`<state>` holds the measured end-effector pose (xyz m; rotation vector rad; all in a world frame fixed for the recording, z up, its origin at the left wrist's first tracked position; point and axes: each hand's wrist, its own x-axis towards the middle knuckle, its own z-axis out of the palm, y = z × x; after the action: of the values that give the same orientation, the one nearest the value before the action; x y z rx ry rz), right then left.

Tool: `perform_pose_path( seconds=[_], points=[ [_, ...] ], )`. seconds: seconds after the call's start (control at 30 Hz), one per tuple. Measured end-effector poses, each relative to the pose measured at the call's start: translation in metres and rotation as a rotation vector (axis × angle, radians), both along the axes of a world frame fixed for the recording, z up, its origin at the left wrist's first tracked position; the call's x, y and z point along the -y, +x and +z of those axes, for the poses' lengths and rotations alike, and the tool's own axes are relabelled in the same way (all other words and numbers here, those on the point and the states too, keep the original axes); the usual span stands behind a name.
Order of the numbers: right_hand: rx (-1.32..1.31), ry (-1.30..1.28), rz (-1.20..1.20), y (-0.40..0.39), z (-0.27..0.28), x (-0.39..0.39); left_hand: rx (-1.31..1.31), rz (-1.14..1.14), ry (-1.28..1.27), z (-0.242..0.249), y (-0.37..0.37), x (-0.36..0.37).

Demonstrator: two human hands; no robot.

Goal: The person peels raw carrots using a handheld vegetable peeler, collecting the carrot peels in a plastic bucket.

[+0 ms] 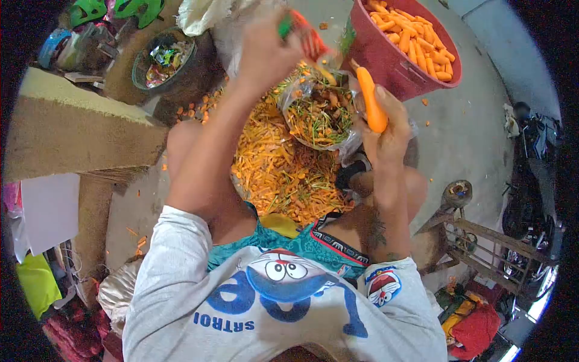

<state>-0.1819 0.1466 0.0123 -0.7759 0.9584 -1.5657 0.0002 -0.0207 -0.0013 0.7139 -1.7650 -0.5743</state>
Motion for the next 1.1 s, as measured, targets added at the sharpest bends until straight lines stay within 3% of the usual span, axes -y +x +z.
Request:
perform_pose_path(
  seconds=[0.03, 0.07, 0.1, 0.17, 0.23, 0.3, 0.37, 0.43, 0.47, 0.53, 0.67, 0.87, 0.93, 1.0, 1.07, 1.1],
  points=[
    [-0.021, 0.025, -0.058, 0.002, 0.004, 0.001, 0.26, 0.105, -0.116, 0.004, -0.002, -0.012],
    [-0.043, 0.054, -0.115, 0.002, 0.005, 0.001, 0.409, -0.011, 0.076, 0.006, -0.004, -0.029],
    [-0.046, 0.057, -0.115, 0.002, 0.003, 0.001, 0.407, -0.012, 0.078, 0.01, -0.007, -0.04],
    [-0.346, 0.022, -0.22, -0.001, -0.004, 0.002, 0.397, -0.25, 0.12, 0.019, -0.011, -0.058],
    [-0.477, -0.072, -0.187, -0.014, -0.016, 0.001, 0.448, -0.317, 0.097, 0.019, -0.013, -0.057],
    [-0.612, -0.181, -0.143, -0.012, -0.018, 0.0, 0.875, -0.354, 0.254, 0.004, -0.013, -0.033],
    [-0.111, -0.193, -0.214, -0.001, -0.01, 0.003, 0.891, -0.283, 0.233, -0.001, -0.004, -0.031],
    [0.04, -0.203, -0.2, -0.009, -0.007, 0.008, 0.586, -0.27, 0.252, 0.005, -0.002, -0.034],
    [0.186, -0.205, -0.181, -0.012, -0.008, 0.009, 0.593, -0.28, 0.248, 0.007, -0.003, -0.036],
    [0.209, -0.167, -0.199, -0.015, -0.014, 0.015, 0.537, -0.11, 0.15, 0.01, -0.005, -0.041],
    [0.24, -0.121, -0.22, -0.009, -0.024, 0.018, 0.495, -0.103, 0.097, 0.008, -0.015, -0.05],
    [0.285, -0.18, -0.16, -0.003, -0.031, 0.009, 0.524, -0.109, 0.186, 0.001, -0.021, -0.049],
    [0.272, -0.184, -0.146, -0.007, -0.026, 0.017, 0.801, -0.121, 0.392, -0.007, -0.011, -0.022],
    [0.298, -0.118, -0.238, -0.02, -0.023, 0.021, 0.725, -0.106, 0.381, -0.004, -0.004, -0.02],
    [0.506, -0.227, -0.229, -0.072, -0.02, 0.056, 0.656, -0.101, 0.369, 0.001, 0.005, -0.016],
    [0.717, -0.149, -0.293, -0.103, -0.005, 0.072, 0.67, -0.079, 0.326, -0.001, 0.011, -0.012]
  ],
)
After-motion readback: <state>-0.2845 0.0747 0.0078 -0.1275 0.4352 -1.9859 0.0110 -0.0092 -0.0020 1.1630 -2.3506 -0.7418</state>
